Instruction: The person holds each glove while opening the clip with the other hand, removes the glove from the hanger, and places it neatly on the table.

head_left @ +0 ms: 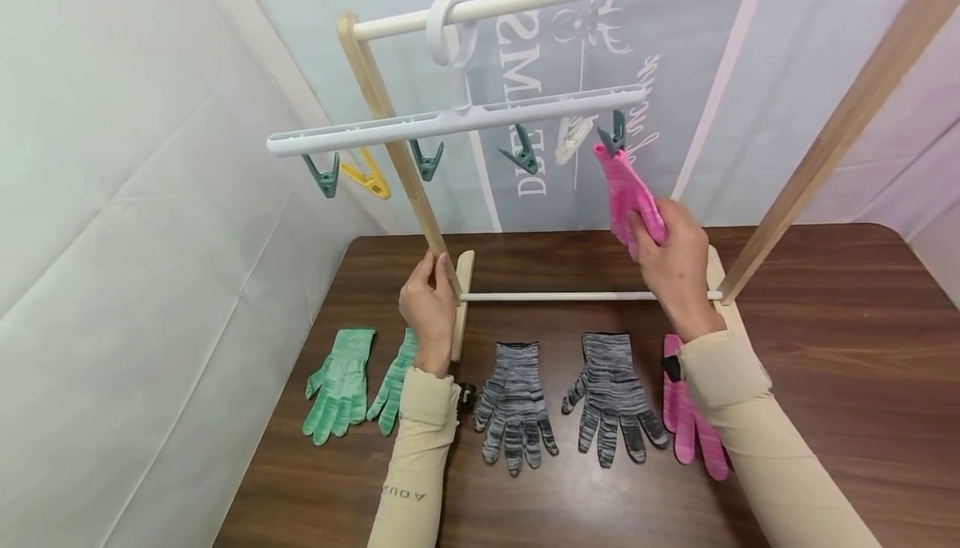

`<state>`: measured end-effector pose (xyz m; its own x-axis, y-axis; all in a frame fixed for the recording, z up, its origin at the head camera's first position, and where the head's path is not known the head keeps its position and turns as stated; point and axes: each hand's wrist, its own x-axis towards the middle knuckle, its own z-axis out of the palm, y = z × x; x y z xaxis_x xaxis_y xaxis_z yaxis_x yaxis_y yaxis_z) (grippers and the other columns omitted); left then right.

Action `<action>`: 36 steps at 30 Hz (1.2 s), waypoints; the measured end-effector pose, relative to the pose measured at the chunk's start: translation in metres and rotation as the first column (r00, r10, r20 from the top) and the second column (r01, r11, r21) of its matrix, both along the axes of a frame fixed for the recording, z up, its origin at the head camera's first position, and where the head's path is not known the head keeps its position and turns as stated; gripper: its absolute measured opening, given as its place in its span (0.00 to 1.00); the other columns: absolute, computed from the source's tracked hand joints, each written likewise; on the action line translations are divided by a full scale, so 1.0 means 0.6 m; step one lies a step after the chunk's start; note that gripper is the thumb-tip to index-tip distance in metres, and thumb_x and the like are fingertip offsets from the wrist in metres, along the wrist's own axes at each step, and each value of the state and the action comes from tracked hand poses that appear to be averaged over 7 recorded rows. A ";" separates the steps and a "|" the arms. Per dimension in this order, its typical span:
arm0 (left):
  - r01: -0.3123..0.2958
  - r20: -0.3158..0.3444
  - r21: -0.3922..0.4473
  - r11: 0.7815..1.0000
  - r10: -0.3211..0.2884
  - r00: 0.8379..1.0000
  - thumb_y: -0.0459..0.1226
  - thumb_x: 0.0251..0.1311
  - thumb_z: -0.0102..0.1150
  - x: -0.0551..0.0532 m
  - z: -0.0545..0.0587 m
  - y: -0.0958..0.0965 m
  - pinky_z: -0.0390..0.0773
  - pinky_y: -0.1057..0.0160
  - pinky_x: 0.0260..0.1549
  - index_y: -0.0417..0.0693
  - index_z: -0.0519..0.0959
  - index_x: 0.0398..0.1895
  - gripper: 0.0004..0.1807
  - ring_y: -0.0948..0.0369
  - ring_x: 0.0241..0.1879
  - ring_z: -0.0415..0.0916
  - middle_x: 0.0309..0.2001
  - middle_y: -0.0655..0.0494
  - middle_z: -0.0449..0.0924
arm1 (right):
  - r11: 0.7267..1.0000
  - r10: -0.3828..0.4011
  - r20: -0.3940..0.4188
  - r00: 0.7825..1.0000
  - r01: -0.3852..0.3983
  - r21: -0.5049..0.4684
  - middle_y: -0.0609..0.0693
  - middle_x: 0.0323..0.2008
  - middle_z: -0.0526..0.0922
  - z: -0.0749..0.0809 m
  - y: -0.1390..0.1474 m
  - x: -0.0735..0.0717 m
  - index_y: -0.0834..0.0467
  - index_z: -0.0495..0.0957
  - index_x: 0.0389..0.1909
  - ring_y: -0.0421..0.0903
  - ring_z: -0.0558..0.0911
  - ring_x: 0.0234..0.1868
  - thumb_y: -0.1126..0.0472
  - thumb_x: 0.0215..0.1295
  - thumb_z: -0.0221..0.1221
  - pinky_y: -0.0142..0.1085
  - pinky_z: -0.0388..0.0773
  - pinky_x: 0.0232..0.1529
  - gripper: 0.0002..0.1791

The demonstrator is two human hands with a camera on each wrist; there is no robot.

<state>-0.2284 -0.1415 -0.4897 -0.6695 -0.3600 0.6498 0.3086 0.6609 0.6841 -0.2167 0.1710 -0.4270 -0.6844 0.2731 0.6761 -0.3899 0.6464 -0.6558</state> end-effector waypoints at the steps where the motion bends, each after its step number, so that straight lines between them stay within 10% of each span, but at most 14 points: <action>1: 0.002 0.006 0.002 1.000 -0.002 1.000 0.45 0.75 0.59 0.000 0.000 0.000 0.82 0.51 0.26 0.50 0.87 0.57 0.16 0.52 0.31 0.87 0.37 0.47 0.91 | 1.000 0.000 -0.007 1.000 0.000 -0.006 0.67 0.38 0.82 -0.002 0.000 0.003 0.69 0.83 0.45 0.61 0.80 0.38 0.61 0.72 0.65 0.38 0.65 0.39 0.13; 13: 0.016 0.051 0.126 0.992 -0.022 0.998 0.46 0.76 0.59 0.009 0.009 0.017 0.78 0.55 0.30 0.52 0.76 0.69 0.22 0.54 0.29 0.82 0.33 0.52 0.83 | 0.999 0.025 -0.005 1.000 -0.025 -0.033 0.61 0.36 0.84 -0.014 -0.010 0.034 0.66 0.84 0.45 0.38 0.72 0.33 0.60 0.72 0.65 0.26 0.63 0.34 0.12; 27: 0.168 -0.109 0.259 0.951 -0.144 0.984 0.37 0.76 0.56 0.026 0.032 0.073 0.77 0.49 0.39 0.45 0.68 0.59 0.15 0.57 0.38 0.78 0.44 0.47 0.76 | 0.996 0.047 0.018 0.999 -0.045 -0.079 0.61 0.31 0.83 -0.009 -0.008 0.045 0.66 0.84 0.43 0.33 0.68 0.29 0.60 0.70 0.67 0.26 0.60 0.32 0.12; 32: 0.316 -0.109 0.144 0.938 -0.303 0.947 0.40 0.77 0.55 0.034 0.040 0.100 0.79 0.53 0.41 0.45 0.78 0.52 0.10 0.55 0.41 0.78 0.44 0.47 0.78 | 0.994 0.058 0.031 0.998 -0.055 -0.095 0.60 0.31 0.83 -0.011 -0.007 0.049 0.64 0.85 0.44 0.35 0.67 0.30 0.59 0.70 0.67 0.26 0.60 0.32 0.11; 36: 0.450 -0.072 0.107 0.886 -0.445 0.893 0.42 0.77 0.57 0.040 0.049 0.122 0.82 0.56 0.44 0.44 0.82 0.52 0.12 0.54 0.44 0.79 0.46 0.51 0.80 | 0.993 0.072 0.048 0.996 -0.067 -0.096 0.60 0.31 0.83 -0.013 -0.010 0.053 0.64 0.85 0.45 0.36 0.68 0.30 0.60 0.71 0.66 0.26 0.61 0.32 0.11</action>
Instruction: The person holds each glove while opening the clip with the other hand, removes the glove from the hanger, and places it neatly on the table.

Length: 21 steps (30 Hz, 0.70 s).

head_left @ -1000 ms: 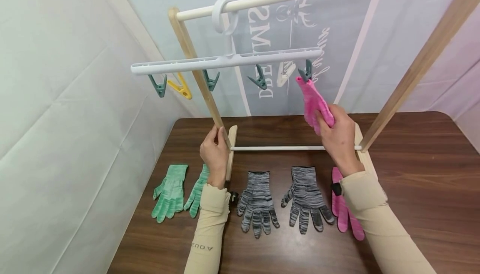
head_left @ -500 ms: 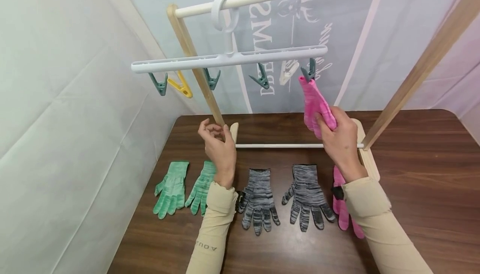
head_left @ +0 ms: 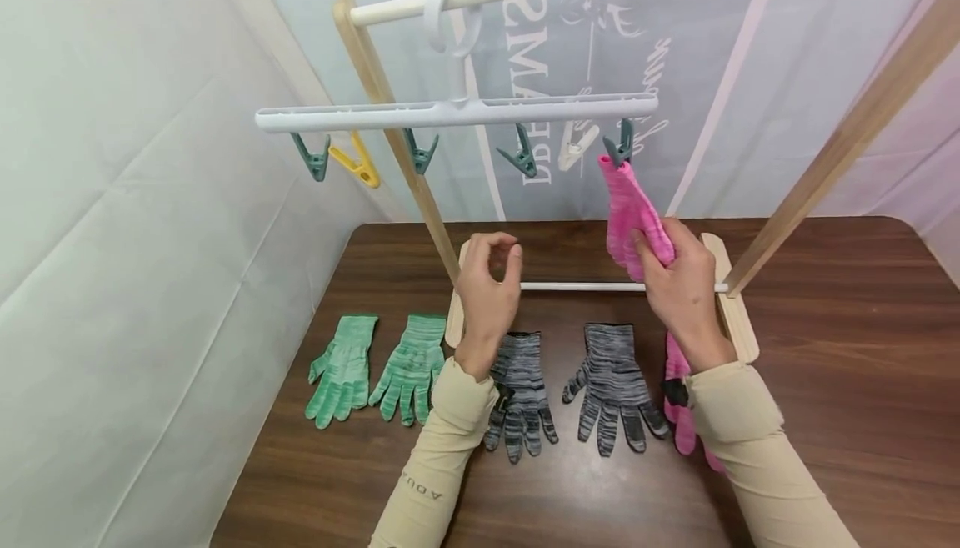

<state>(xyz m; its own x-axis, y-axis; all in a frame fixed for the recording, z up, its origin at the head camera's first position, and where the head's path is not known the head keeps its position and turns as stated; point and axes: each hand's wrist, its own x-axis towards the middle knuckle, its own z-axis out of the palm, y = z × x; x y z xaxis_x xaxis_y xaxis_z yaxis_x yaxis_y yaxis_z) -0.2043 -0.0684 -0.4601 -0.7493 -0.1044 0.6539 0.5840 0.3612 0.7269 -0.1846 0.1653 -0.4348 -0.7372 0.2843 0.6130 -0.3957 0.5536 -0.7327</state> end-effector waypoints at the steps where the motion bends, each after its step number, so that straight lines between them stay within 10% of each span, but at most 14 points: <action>1: 0.034 0.006 -0.010 0.999 -0.034 0.999 0.42 0.76 0.57 0.000 0.003 0.006 0.82 0.55 0.45 0.44 0.82 0.53 0.13 0.55 0.45 0.80 0.47 0.51 0.81 | 1.000 0.003 0.005 1.000 -0.003 0.000 0.60 0.32 0.84 0.000 0.000 0.001 0.64 0.85 0.45 0.36 0.68 0.30 0.60 0.72 0.66 0.26 0.61 0.31 0.10; 11: 0.255 0.130 -0.039 0.966 -0.248 0.960 0.48 0.75 0.57 -0.013 0.065 0.064 0.77 0.55 0.65 0.54 0.79 0.67 0.21 0.62 0.67 0.74 0.65 0.56 0.79 | 1.000 0.008 0.041 0.999 -0.009 0.015 0.57 0.32 0.82 -0.001 -0.002 0.007 0.64 0.84 0.45 0.40 0.69 0.29 0.61 0.72 0.66 0.27 0.62 0.29 0.10; 21: 0.429 0.205 0.185 0.884 -0.461 0.863 0.47 0.79 0.51 -0.037 0.100 0.091 0.75 0.65 0.67 0.49 0.77 0.70 0.23 0.68 0.70 0.72 0.69 0.55 0.78 | 0.998 0.059 0.086 0.995 -0.059 0.003 0.59 0.36 0.86 -0.006 -0.013 0.015 0.63 0.85 0.47 0.35 0.72 0.31 0.59 0.72 0.65 0.23 0.66 0.32 0.11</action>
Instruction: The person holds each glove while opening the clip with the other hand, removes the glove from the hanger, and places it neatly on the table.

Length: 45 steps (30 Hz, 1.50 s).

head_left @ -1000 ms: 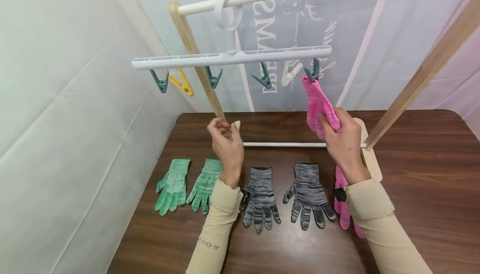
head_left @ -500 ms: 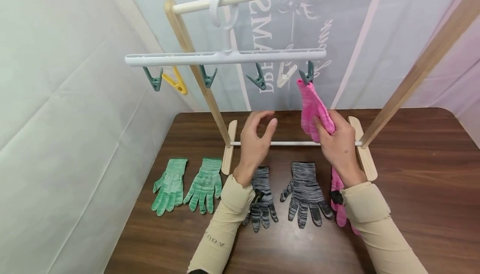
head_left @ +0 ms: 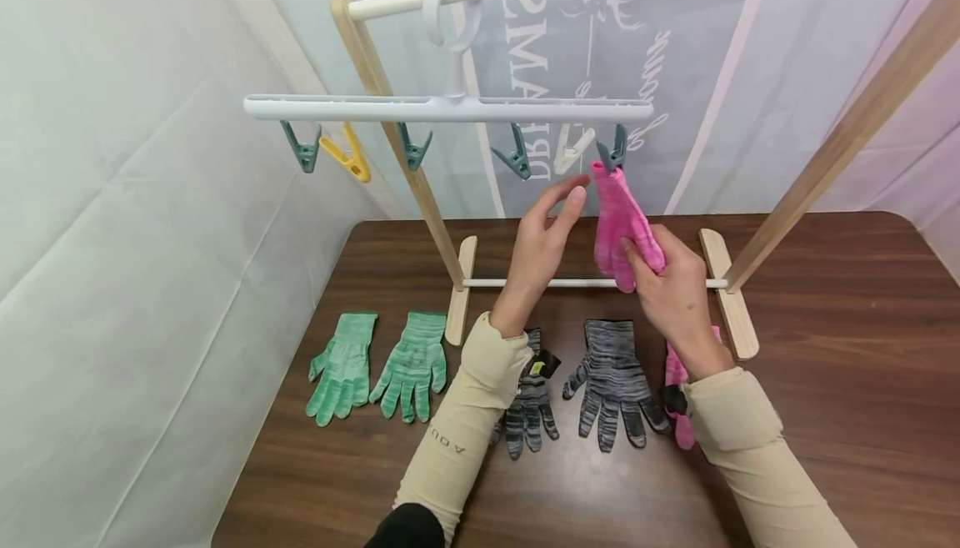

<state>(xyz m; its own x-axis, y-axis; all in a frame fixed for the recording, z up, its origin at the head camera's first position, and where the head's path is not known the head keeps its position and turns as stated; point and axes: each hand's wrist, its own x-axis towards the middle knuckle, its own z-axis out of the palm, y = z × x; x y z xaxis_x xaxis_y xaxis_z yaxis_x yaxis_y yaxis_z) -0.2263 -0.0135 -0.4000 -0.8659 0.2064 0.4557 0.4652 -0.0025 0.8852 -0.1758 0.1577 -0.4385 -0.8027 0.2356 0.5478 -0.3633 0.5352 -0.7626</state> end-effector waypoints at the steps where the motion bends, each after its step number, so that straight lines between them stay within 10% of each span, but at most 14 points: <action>1: 0.014 0.016 0.018 1.000 -0.014 1.000 0.46 0.79 0.52 -0.001 0.003 0.003 0.74 0.65 0.68 0.49 0.77 0.70 0.23 0.69 0.70 0.72 0.69 0.56 0.79 | 1.000 0.003 0.002 1.000 -0.003 0.000 0.59 0.36 0.86 0.000 -0.001 0.001 0.63 0.85 0.47 0.35 0.72 0.31 0.59 0.72 0.65 0.23 0.66 0.32 0.11; 12: 0.058 0.152 0.086 0.995 -0.070 0.986 0.47 0.75 0.58 -0.016 0.045 0.028 0.69 0.60 0.71 0.56 0.75 0.71 0.25 0.71 0.70 0.68 0.67 0.64 0.77 | 1.000 0.016 0.008 1.000 -0.016 0.021 0.55 0.27 0.78 0.000 -0.003 0.014 0.63 0.84 0.43 0.38 0.69 0.26 0.59 0.73 0.65 0.25 0.62 0.26 0.10; 30: 0.265 0.169 0.266 0.927 -0.315 0.934 0.39 0.80 0.49 -0.047 0.060 0.041 0.74 0.67 0.64 0.37 0.76 0.69 0.22 0.71 0.58 0.78 0.67 0.44 0.79 | 0.999 0.030 0.051 0.998 -0.031 0.013 0.48 0.22 0.74 0.001 -0.002 0.024 0.60 0.84 0.43 0.36 0.70 0.22 0.57 0.73 0.65 0.25 0.64 0.23 0.09; 45: 0.192 0.214 0.251 0.949 -0.247 0.945 0.36 0.78 0.54 -0.041 0.067 0.047 0.69 0.69 0.66 0.37 0.77 0.68 0.21 0.74 0.59 0.74 0.65 0.51 0.80 | 1.000 0.022 0.065 0.998 -0.023 0.011 0.50 0.25 0.74 -0.011 0.011 0.043 0.60 0.84 0.45 0.37 0.68 0.23 0.61 0.73 0.64 0.27 0.63 0.24 0.07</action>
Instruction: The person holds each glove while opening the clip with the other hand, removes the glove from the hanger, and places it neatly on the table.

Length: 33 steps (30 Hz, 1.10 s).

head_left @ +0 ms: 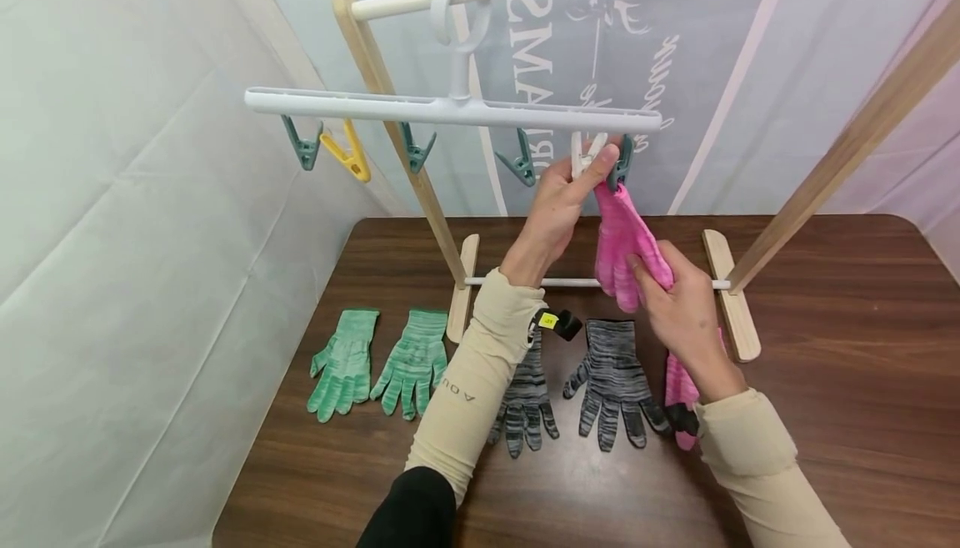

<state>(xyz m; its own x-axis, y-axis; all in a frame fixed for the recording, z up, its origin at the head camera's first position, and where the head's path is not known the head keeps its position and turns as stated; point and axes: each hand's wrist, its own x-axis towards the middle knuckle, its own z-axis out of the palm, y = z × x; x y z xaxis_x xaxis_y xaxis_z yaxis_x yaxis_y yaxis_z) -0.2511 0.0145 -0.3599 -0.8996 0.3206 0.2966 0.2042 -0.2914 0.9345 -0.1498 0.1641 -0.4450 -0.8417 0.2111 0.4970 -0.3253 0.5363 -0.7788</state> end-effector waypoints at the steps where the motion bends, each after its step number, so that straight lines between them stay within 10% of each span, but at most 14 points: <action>1: -0.002 0.000 -0.004 1.000 0.002 1.000 0.36 0.78 0.54 0.000 0.000 0.000 0.69 0.69 0.67 0.37 0.77 0.68 0.20 0.74 0.59 0.73 0.65 0.52 0.80 | 1.000 -0.001 0.007 1.000 0.000 0.006 0.51 0.25 0.74 -0.002 0.002 0.003 0.60 0.84 0.46 0.37 0.68 0.23 0.61 0.73 0.64 0.27 0.63 0.23 0.07; 14: -0.027 -0.008 -0.076 0.997 0.027 1.000 0.41 0.80 0.51 -0.002 -0.007 -0.004 0.73 0.69 0.62 0.44 0.77 0.69 0.21 0.69 0.53 0.78 0.61 0.54 0.80 | 1.000 -0.007 0.114 0.993 0.004 0.028 0.32 0.25 0.75 -0.026 0.055 0.045 0.61 0.83 0.49 0.33 0.70 0.24 0.58 0.74 0.64 0.26 0.68 0.24 0.11; 25: 0.104 -0.130 0.040 0.994 -0.098 0.987 0.37 0.82 0.47 -0.003 -0.027 -0.021 0.79 0.59 0.65 0.41 0.77 0.69 0.20 0.62 0.61 0.81 0.64 0.42 0.81 | 1.000 0.001 0.203 0.979 0.002 -0.010 0.15 0.40 0.77 -0.052 0.111 0.075 0.62 0.80 0.64 0.22 0.78 0.33 0.59 0.73 0.65 0.16 0.76 0.34 0.22; 33: -0.030 -0.105 -0.118 0.993 0.018 0.994 0.42 0.81 0.51 0.021 -0.064 -0.072 0.82 0.56 0.61 0.42 0.80 0.63 0.19 0.59 0.60 0.82 0.62 0.45 0.84 | 0.999 -0.041 0.256 0.966 0.041 0.007 0.21 0.27 0.78 -0.070 0.141 0.089 0.62 0.83 0.49 0.27 0.74 0.27 0.58 0.73 0.64 0.20 0.72 0.29 0.12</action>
